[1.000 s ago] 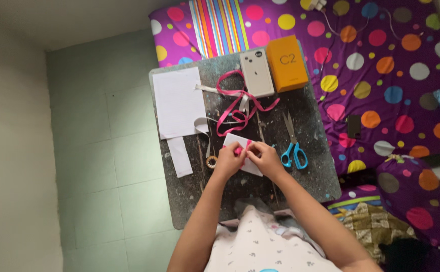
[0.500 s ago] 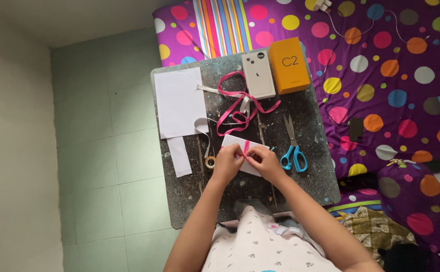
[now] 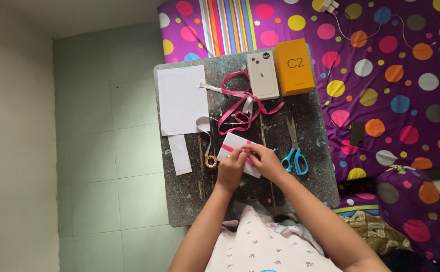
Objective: The person wraps a small white box with white paper, secures it with tape, and ties a pink ribbon around it. They use scissors to cut the ribbon and adjust the bow to finish the gift.
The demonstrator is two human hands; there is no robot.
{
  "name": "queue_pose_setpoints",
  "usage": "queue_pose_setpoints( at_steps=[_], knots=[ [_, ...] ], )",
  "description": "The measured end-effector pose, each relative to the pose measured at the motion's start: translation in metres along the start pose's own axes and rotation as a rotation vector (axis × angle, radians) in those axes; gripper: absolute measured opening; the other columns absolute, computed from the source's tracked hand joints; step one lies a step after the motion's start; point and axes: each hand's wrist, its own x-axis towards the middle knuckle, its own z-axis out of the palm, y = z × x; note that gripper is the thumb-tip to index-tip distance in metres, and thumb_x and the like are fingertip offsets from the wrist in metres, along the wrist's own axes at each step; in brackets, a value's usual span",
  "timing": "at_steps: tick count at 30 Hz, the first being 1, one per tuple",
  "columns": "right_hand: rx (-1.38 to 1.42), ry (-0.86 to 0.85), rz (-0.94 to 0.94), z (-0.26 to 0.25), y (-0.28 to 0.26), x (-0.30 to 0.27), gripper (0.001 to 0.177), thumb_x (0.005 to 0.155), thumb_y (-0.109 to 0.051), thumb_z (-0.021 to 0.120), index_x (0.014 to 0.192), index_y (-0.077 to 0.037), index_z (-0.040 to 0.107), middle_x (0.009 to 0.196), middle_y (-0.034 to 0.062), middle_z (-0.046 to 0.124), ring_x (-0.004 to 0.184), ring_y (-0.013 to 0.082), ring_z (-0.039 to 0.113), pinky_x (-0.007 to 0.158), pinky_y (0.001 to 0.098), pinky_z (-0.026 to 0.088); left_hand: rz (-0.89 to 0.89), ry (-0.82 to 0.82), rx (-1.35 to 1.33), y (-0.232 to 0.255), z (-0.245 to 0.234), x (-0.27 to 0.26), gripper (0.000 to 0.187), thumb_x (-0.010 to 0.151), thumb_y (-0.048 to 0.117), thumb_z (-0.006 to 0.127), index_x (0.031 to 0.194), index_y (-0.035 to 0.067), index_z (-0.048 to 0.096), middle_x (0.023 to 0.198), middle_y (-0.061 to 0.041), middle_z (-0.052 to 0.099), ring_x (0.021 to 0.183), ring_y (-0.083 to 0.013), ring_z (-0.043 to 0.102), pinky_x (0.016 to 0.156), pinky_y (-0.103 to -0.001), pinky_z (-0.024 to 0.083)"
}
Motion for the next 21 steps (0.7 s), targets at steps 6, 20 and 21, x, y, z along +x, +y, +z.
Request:
queue_pose_setpoints(
  at_steps=[6, 20, 21],
  knots=[
    [-0.15, -0.288, 0.171, -0.014, -0.002, 0.028, 0.022, 0.094, -0.015, 0.063, 0.112, -0.008, 0.074, 0.086, 0.0122, 0.074, 0.07, 0.0184, 0.068, 0.068, 0.0344, 0.056, 0.169, -0.002, 0.1, -0.01, 0.0, -0.005, 0.014, 0.083, 0.012, 0.066, 0.096, 0.01, 0.064, 0.112, -0.008, 0.069, 0.073, -0.021, 0.068, 0.055, -0.033, 0.053],
    [-0.113, -0.435, 0.18, -0.019, 0.011, 0.061, 0.019, 0.092, -0.02, 0.07, 0.096, -0.001, 0.071, 0.081, 0.0084, 0.074, 0.074, 0.0108, 0.065, 0.07, 0.0302, 0.054, 0.362, -0.04, 0.122, -0.027, -0.011, 0.001, 0.013, 0.085, 0.013, 0.069, 0.095, 0.011, 0.063, 0.114, -0.009, 0.067, 0.086, -0.0188, 0.071, 0.061, -0.032, 0.056],
    [-0.08, -0.444, 0.189, -0.019, 0.014, 0.06, 0.02, 0.094, -0.021, 0.069, 0.097, -0.001, 0.071, 0.081, 0.0089, 0.073, 0.075, 0.0104, 0.063, 0.07, 0.0308, 0.054, 0.357, -0.037, 0.12, -0.027, -0.009, 0.001, 0.013, 0.085, 0.013, 0.069, 0.096, 0.011, 0.063, 0.115, -0.009, 0.067, 0.084, -0.0192, 0.07, 0.061, -0.032, 0.056]
  ],
)
